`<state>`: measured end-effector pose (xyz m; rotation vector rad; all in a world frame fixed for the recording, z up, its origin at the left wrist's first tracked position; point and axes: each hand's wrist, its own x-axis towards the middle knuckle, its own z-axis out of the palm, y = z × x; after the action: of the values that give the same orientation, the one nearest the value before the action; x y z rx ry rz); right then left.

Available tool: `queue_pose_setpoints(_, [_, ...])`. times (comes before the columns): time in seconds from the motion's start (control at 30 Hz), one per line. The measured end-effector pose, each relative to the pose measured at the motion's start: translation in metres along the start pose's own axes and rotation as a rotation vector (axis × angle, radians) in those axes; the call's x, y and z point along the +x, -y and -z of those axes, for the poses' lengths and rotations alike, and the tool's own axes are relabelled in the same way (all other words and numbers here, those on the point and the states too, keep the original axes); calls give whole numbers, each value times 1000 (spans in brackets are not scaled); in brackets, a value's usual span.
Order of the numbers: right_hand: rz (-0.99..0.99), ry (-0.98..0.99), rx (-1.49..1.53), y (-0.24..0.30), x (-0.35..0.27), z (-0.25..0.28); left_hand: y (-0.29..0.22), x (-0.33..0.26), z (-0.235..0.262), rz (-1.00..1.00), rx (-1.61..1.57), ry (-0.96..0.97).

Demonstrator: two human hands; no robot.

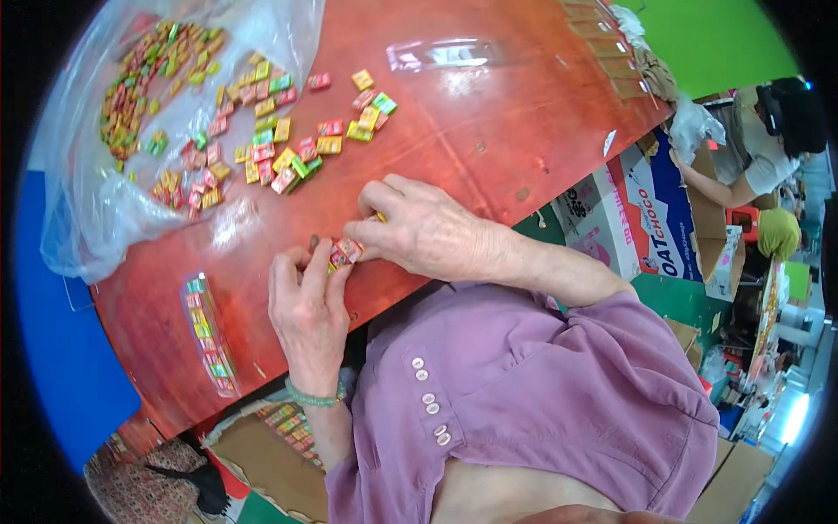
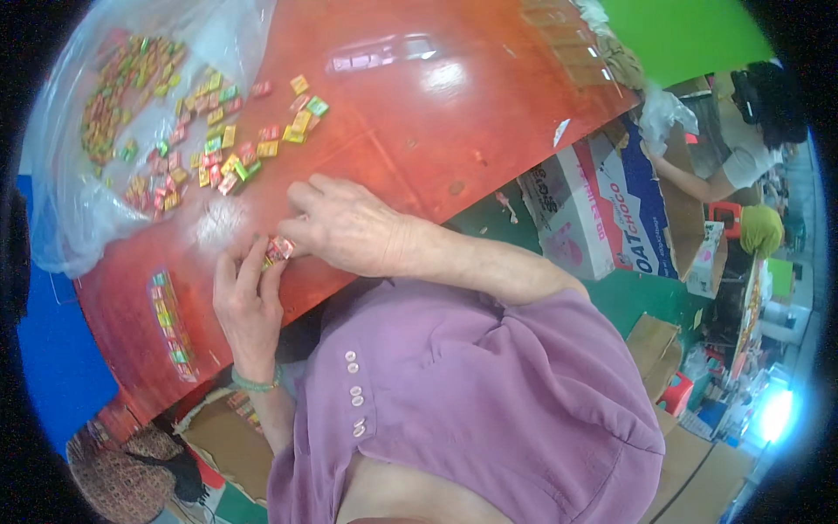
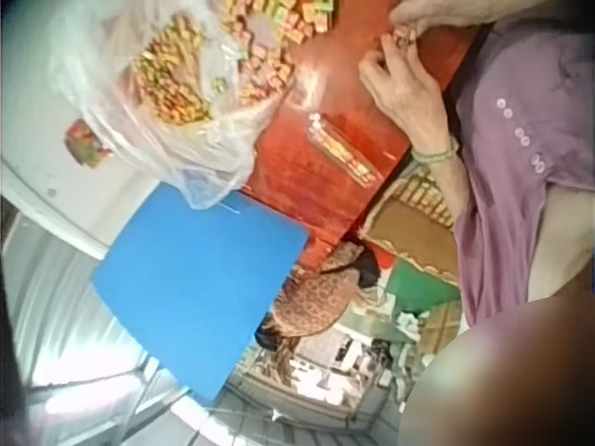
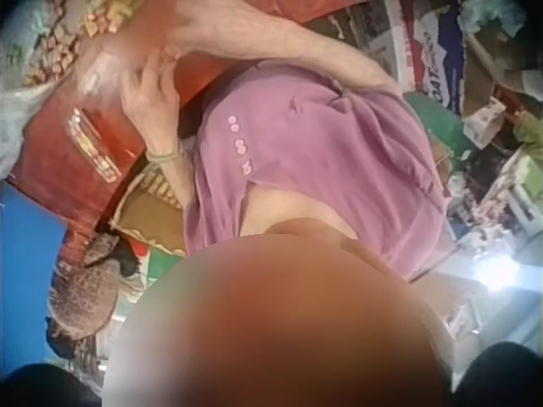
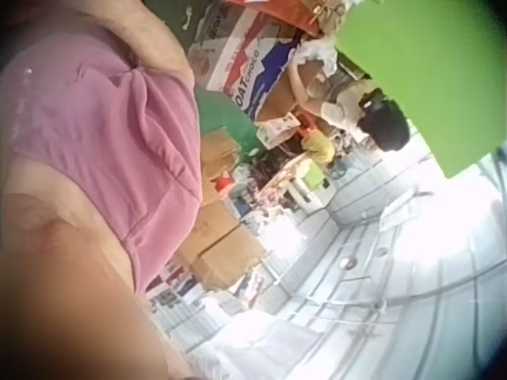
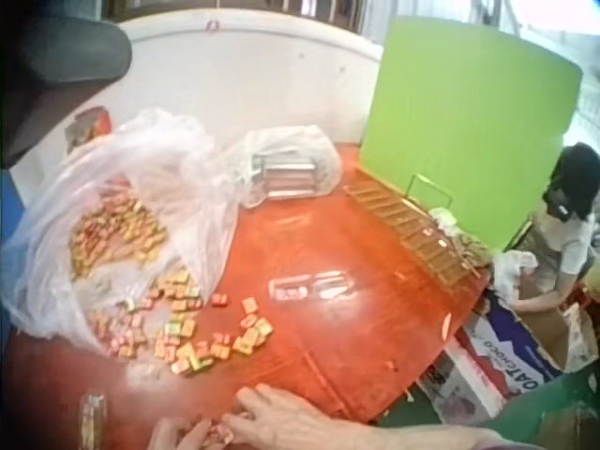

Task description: Organizing small packaged snacks into clear plastic trays and placing the trays into a large shipping box.

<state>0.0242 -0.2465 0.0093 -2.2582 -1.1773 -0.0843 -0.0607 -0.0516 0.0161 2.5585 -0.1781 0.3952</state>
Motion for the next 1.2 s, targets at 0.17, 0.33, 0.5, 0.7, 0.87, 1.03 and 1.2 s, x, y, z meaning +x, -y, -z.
queue_pose_setpoints(0.17, [-80,-53,-45,-19,-18,41,-35,35,-13,-80,1,35])
queue_pose_setpoints(0.33, [-146,-172,-194,-70,-18,91,-60,112,-47,-223,-66,-21])
queue_pose_setpoints(0.5, [-153,-197,-283,-128,3,114,-60,181,-83,-340,-71,-77])
queue_pose_setpoints(0.7, [-173,-168,-335,-182,16,110,-44,224,-121,-279,2,18])
queue_pose_setpoints(0.87, [-198,-168,-284,-192,16,107,-43,229,-126,-236,-10,84])
queue_pose_setpoints(1.03, [-287,-112,-237,-185,12,113,-41,225,-120,-269,-6,79])
queue_pose_setpoints(1.2, [-300,-88,-178,-179,-6,123,-49,210,-109,-264,77,69])
